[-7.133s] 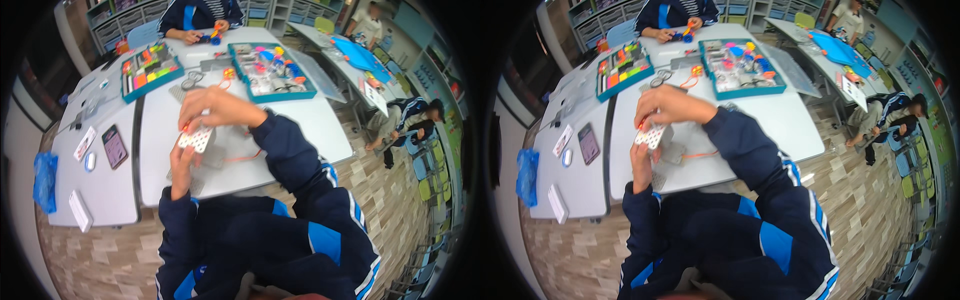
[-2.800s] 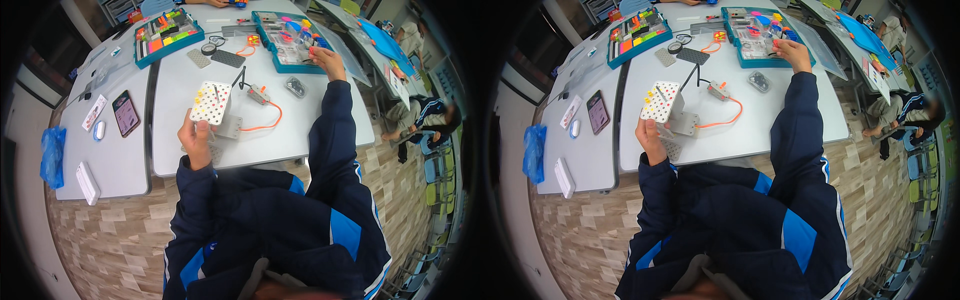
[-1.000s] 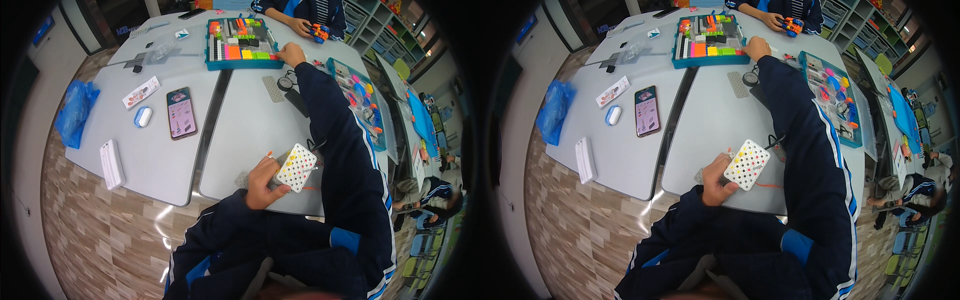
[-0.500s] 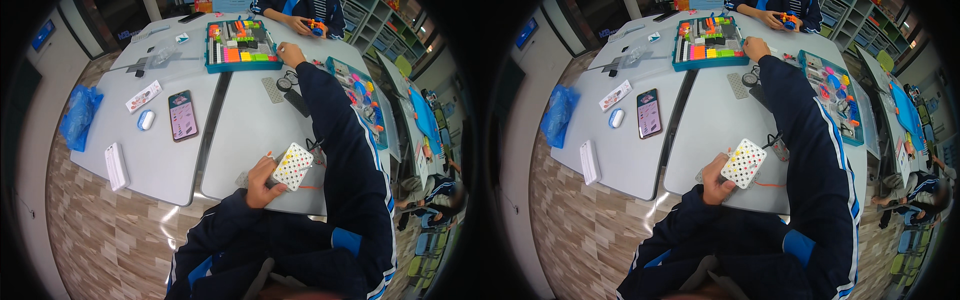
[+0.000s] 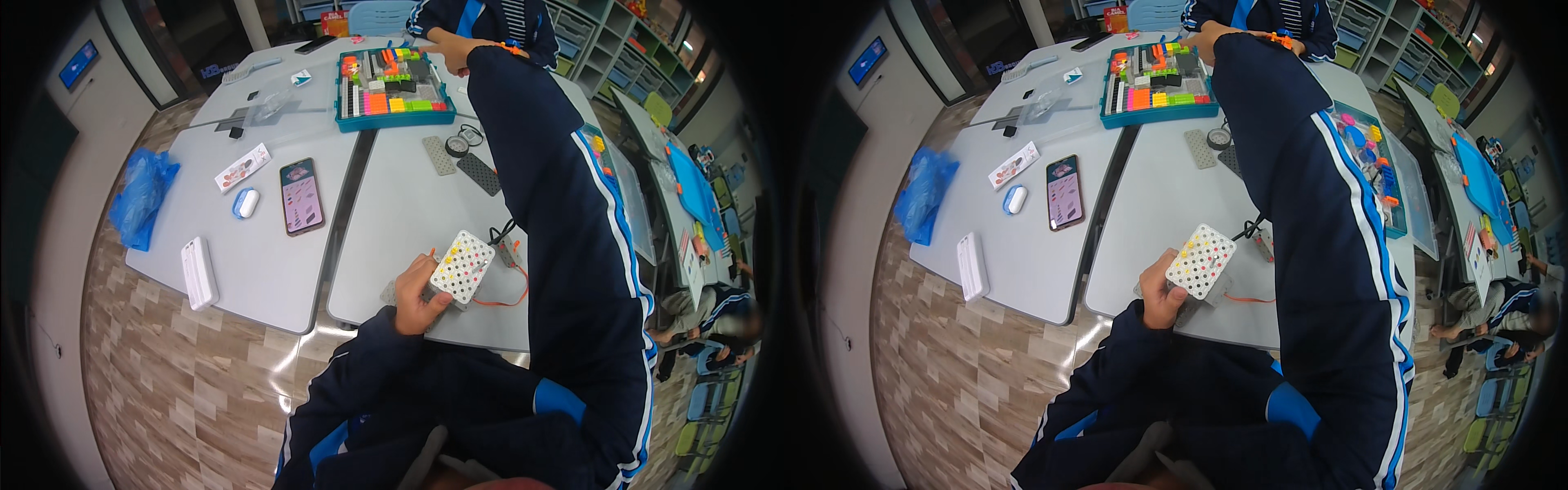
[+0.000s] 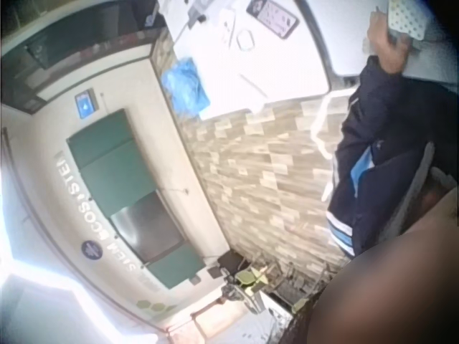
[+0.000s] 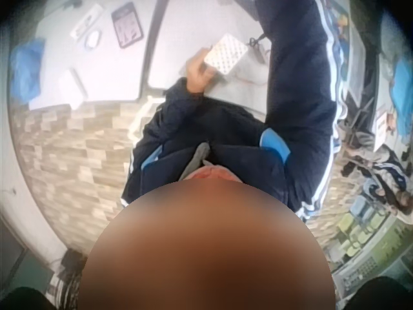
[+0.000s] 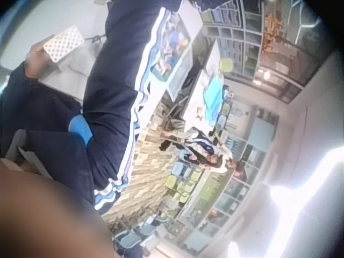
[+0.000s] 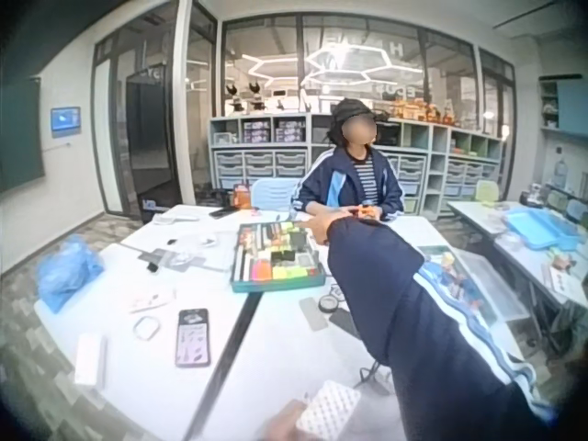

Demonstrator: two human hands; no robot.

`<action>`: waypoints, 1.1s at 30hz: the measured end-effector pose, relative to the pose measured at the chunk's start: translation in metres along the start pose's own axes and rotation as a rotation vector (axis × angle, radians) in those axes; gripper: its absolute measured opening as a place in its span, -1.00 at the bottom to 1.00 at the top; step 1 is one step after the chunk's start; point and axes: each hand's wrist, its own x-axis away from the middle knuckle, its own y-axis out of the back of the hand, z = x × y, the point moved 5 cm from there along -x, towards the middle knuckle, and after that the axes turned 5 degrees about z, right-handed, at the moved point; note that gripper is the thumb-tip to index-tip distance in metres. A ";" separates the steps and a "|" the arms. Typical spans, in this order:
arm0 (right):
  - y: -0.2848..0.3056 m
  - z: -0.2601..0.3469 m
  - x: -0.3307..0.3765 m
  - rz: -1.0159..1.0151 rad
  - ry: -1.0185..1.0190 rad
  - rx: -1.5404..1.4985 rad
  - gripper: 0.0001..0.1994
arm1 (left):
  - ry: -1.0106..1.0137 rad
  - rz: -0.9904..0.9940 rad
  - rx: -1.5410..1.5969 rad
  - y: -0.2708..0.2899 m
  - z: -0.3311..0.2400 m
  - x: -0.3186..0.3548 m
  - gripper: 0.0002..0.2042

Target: The person assembles a small electronics project using a perforated board, wires, and a motor. They connect wires to the board, use pliers to strip wire ends, and attach components to build a structure.

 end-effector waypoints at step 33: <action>-0.116 0.007 0.425 -0.605 0.522 -1.133 -0.75 | 0.241 0.144 0.132 -0.025 0.015 -0.007 -0.69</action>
